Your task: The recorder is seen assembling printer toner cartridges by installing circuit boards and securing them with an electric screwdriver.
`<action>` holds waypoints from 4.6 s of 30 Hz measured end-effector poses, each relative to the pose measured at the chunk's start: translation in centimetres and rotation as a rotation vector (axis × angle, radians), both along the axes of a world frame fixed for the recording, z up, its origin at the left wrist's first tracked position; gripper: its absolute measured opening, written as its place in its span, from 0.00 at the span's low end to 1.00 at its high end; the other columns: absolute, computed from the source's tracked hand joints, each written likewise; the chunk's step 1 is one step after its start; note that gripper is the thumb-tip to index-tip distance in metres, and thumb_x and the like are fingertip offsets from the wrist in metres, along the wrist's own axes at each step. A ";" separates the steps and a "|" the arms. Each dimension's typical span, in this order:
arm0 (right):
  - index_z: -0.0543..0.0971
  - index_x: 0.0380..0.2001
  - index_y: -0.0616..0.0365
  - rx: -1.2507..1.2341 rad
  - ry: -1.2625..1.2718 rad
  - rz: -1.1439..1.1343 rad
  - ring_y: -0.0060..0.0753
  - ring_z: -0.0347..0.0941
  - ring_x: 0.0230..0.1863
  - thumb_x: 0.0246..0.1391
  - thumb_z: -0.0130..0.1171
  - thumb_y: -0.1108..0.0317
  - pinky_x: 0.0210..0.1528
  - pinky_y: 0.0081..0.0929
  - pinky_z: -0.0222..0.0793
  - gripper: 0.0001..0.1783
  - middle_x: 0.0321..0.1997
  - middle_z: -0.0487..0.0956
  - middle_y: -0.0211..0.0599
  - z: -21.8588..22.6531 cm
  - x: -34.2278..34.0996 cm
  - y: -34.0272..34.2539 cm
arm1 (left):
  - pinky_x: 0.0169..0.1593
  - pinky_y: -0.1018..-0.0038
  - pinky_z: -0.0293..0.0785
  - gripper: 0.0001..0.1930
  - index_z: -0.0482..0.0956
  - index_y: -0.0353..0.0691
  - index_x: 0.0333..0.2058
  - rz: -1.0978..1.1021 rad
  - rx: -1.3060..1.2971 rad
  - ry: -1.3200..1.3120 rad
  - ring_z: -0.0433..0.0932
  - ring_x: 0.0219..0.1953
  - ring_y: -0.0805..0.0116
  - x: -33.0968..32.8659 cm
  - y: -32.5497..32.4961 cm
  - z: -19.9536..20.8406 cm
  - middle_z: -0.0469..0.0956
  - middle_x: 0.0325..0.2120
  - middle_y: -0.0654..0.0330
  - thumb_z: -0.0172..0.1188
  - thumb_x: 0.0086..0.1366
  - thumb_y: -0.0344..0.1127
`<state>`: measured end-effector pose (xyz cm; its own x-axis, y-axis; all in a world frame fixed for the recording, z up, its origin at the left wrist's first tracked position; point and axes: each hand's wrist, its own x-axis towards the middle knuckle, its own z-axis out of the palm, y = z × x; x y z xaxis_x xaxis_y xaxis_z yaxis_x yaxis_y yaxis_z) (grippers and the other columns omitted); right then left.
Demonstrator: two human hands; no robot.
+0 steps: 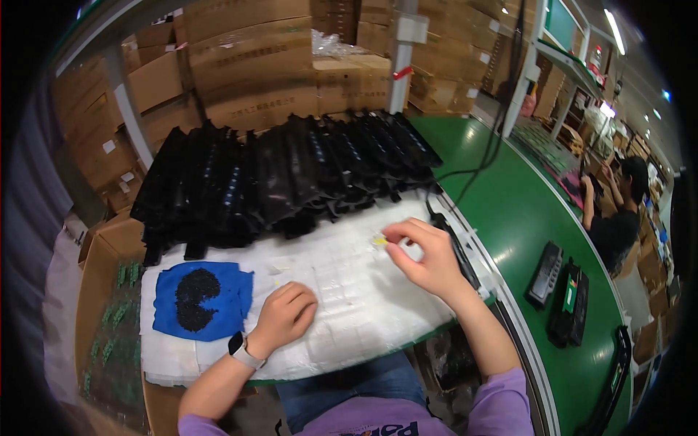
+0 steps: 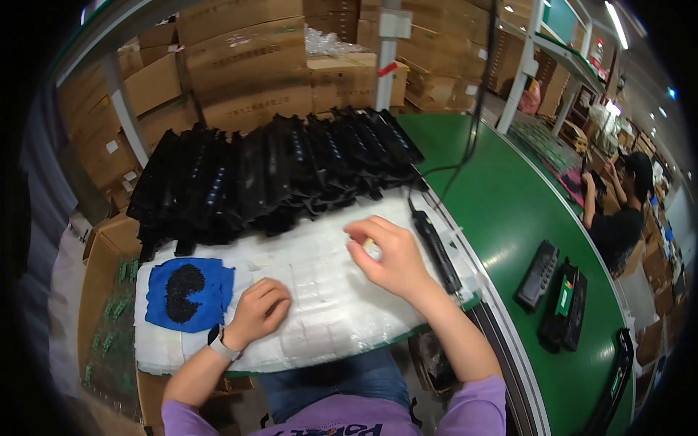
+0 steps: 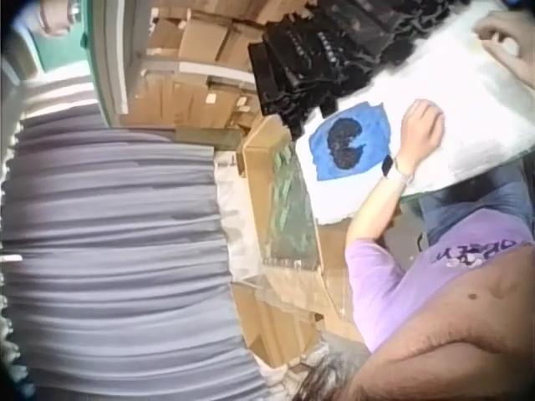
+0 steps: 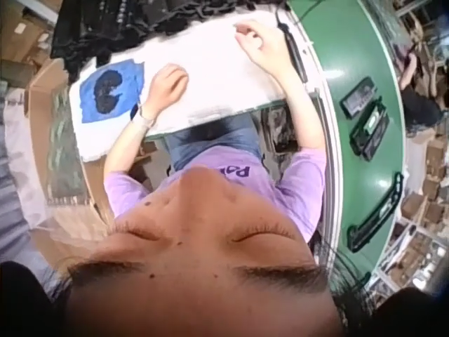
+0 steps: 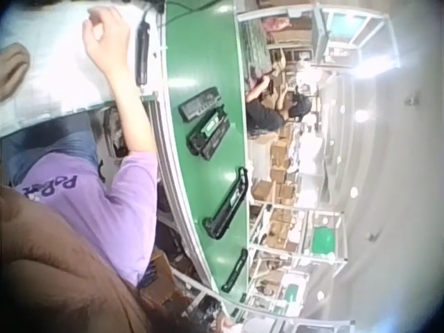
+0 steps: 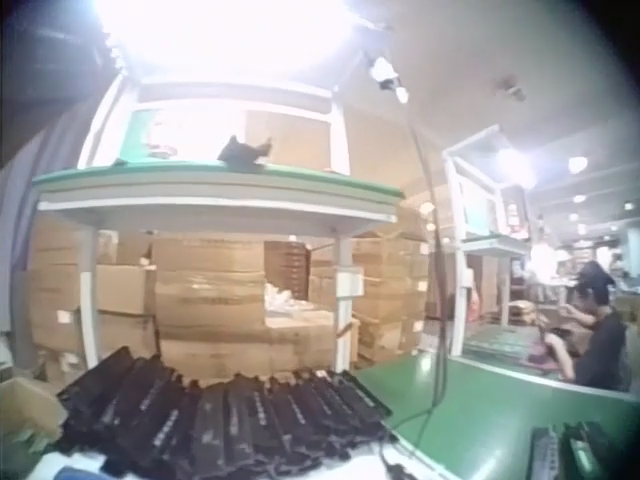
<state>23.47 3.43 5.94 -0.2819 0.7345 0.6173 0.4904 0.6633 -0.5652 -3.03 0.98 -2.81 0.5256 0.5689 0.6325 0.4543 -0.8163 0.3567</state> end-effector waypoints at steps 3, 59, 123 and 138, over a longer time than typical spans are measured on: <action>0.70 0.49 0.57 0.091 -0.244 -0.015 0.42 0.72 0.44 0.43 0.63 0.69 0.43 0.30 0.70 0.26 0.46 0.72 0.41 0.2 -5.4 4.3 | 0.33 0.73 0.72 0.04 0.75 0.35 0.25 0.166 -0.046 -0.156 0.75 0.30 0.61 -1.5 -0.1 1.2 0.75 0.26 0.59 0.59 0.47 0.24; 0.77 0.24 0.61 -0.024 0.001 -0.252 0.46 0.77 0.36 0.30 0.71 0.70 0.40 0.35 0.71 0.15 0.28 0.79 0.46 4.8 -18.2 14.1 | 0.30 0.70 0.73 0.02 0.77 0.37 0.23 0.059 -0.055 -0.099 0.76 0.27 0.62 -3.6 0.2 0.1 0.76 0.23 0.59 0.57 0.50 0.28; 0.75 0.17 0.52 0.508 -0.064 0.345 0.22 0.73 0.22 0.44 0.60 0.68 0.24 0.20 0.70 0.06 0.26 0.80 0.29 8.8 -5.1 -9.1 | 0.37 0.64 0.72 0.18 0.73 0.38 0.39 1.137 0.445 0.187 0.74 0.38 0.55 -5.2 7.6 9.9 0.75 0.37 0.52 0.59 0.54 0.42; 0.80 0.26 0.53 0.560 0.210 0.673 0.33 0.78 0.29 0.37 0.64 0.66 0.34 0.26 0.72 0.09 0.30 0.81 0.37 3.2 0.9 -10.1 | 0.36 0.59 0.73 0.14 0.79 0.37 0.28 1.250 0.144 0.078 0.76 0.32 0.45 -7.5 10.4 12.1 0.77 0.27 0.46 0.50 0.60 0.40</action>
